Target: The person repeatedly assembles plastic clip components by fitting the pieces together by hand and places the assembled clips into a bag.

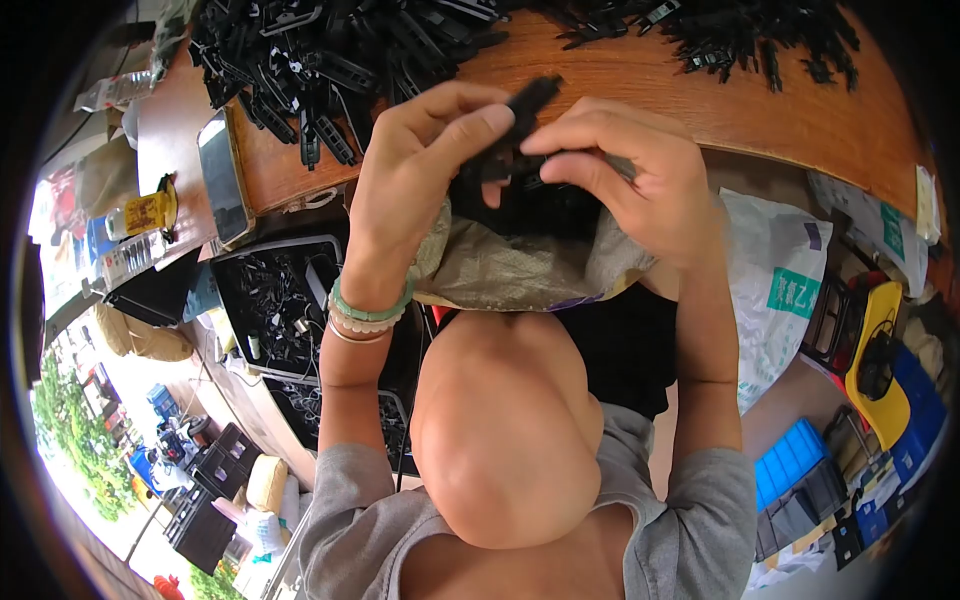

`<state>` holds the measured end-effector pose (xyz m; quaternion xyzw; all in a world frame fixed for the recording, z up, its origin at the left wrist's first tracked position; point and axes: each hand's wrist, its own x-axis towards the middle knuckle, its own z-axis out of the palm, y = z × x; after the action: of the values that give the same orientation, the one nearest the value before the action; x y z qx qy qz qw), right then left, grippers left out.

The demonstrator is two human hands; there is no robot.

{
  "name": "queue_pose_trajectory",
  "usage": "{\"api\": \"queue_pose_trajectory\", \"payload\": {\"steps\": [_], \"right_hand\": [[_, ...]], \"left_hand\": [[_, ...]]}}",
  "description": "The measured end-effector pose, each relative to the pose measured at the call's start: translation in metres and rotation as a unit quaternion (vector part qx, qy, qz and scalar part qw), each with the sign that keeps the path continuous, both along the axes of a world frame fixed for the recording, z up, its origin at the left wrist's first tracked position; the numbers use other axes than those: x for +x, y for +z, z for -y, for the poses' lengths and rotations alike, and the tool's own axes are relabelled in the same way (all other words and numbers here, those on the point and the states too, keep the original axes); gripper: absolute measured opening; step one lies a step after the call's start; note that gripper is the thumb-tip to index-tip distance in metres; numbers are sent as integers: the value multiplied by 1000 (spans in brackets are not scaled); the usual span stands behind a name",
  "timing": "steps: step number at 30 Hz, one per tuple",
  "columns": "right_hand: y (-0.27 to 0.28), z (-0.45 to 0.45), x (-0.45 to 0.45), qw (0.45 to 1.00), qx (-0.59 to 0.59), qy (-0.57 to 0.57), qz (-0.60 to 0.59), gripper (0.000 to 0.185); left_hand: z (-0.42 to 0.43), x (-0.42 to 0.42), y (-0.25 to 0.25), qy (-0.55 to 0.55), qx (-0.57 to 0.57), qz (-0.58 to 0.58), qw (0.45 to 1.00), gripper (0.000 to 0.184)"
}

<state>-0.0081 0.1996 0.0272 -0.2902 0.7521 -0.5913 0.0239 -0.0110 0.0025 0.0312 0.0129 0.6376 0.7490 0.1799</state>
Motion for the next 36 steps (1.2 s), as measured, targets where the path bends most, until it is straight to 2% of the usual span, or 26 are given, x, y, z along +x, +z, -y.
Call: {"api": "queue_pose_trajectory", "payload": {"steps": [2,3,4,6,8,10,12,13,15,18,25,28,31,33,36], "right_hand": [[-3,6,3,995,13,-86,-40,12],[-3,9,7,992,0,-123,-19,12],[-4,11,8,992,-1,-123,-20,12],[-6,13,9,981,31,-163,-98,14],[-11,14,12,982,17,-160,-97,17],[-9,15,14,983,2,-156,-97,20],[2,20,13,958,68,-225,-166,28],[0,18,13,958,68,-225,-166,28],[-4,15,11,982,44,-132,-124,34],[-3,14,14,980,47,-141,-129,34],[-9,19,20,974,25,-189,-122,32],[-10,17,19,973,37,-190,-125,30],[-13,18,19,977,9,-184,-105,30],[-13,17,19,983,7,-168,-76,28],[-14,9,19,990,27,-130,-48,26]], "left_hand": [[1,5,2,-25,-25,-12,999,27],[1,7,2,-23,-47,-6,999,24],[2,9,4,-21,-69,1,997,21],[-3,20,6,-7,-48,4,999,21],[-8,28,2,-3,-117,-129,985,27],[-4,28,2,-8,-128,-129,983,31],[0,27,-1,-4,-177,-231,957,32],[2,25,-1,-4,-177,-231,957,32],[5,23,2,-42,-234,-316,919,32],[3,24,-3,-34,-193,-312,930,31],[2,22,-3,-31,-198,-329,923,31],[3,21,-2,-40,-207,-287,934,29],[5,21,-9,-32,-196,-320,926,28],[7,21,-8,-58,-193,-259,945,29],[9,21,-9,-75,-188,-265,943,26]]}}
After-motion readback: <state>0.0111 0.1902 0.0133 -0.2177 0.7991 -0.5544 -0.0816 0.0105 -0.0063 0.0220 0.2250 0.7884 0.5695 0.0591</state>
